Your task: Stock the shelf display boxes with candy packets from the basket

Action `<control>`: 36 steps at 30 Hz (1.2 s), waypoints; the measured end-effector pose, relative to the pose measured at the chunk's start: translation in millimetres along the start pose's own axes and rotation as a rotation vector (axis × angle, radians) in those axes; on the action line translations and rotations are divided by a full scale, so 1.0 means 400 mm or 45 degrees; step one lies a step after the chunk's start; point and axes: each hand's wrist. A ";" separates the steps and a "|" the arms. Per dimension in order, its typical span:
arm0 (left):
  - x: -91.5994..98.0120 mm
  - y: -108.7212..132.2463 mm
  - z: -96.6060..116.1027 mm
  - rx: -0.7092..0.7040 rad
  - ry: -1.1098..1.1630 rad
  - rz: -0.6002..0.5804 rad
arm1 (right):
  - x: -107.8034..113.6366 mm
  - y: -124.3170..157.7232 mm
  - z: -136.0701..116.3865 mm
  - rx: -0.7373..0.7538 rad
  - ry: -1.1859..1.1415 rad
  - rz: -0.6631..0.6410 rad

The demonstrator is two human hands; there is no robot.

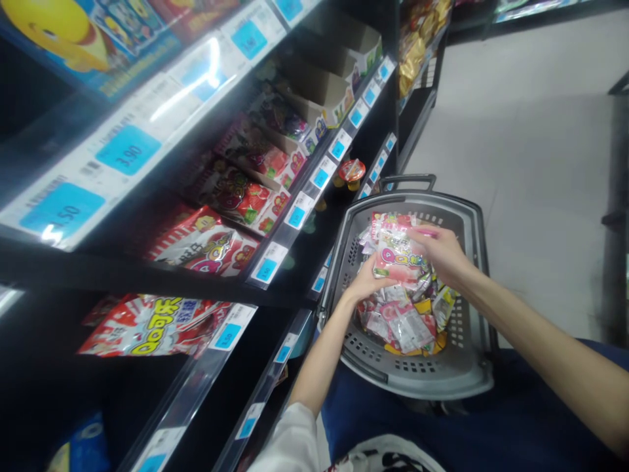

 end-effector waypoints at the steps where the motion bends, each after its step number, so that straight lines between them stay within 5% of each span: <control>1: -0.001 -0.001 0.004 -0.029 0.013 0.032 | 0.003 -0.002 0.004 0.031 -0.010 0.045; 6: -0.005 -0.002 0.029 -0.139 -0.086 0.078 | 0.013 -0.003 0.016 -0.012 -0.103 0.217; 13: -0.001 -0.001 0.038 -0.310 -0.393 0.213 | -0.005 0.005 0.026 -0.206 -0.179 0.239; 16: -0.002 -0.002 0.042 -0.212 -0.126 0.153 | -0.013 0.005 0.017 -0.255 -0.280 0.133; 21: -0.013 0.011 0.058 0.180 0.539 -0.155 | -0.022 0.008 -0.007 -0.305 -0.302 0.007; 36: 0.016 0.018 0.092 0.297 1.060 -0.053 | -0.028 0.018 -0.004 -0.387 -0.195 -0.044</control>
Point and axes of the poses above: each hand's wrist, its own y-axis away from the middle knuckle, its own x-axis out of the back of the hand, z = x × y, and after that the axes turned 15 degrees about -y, right-handed
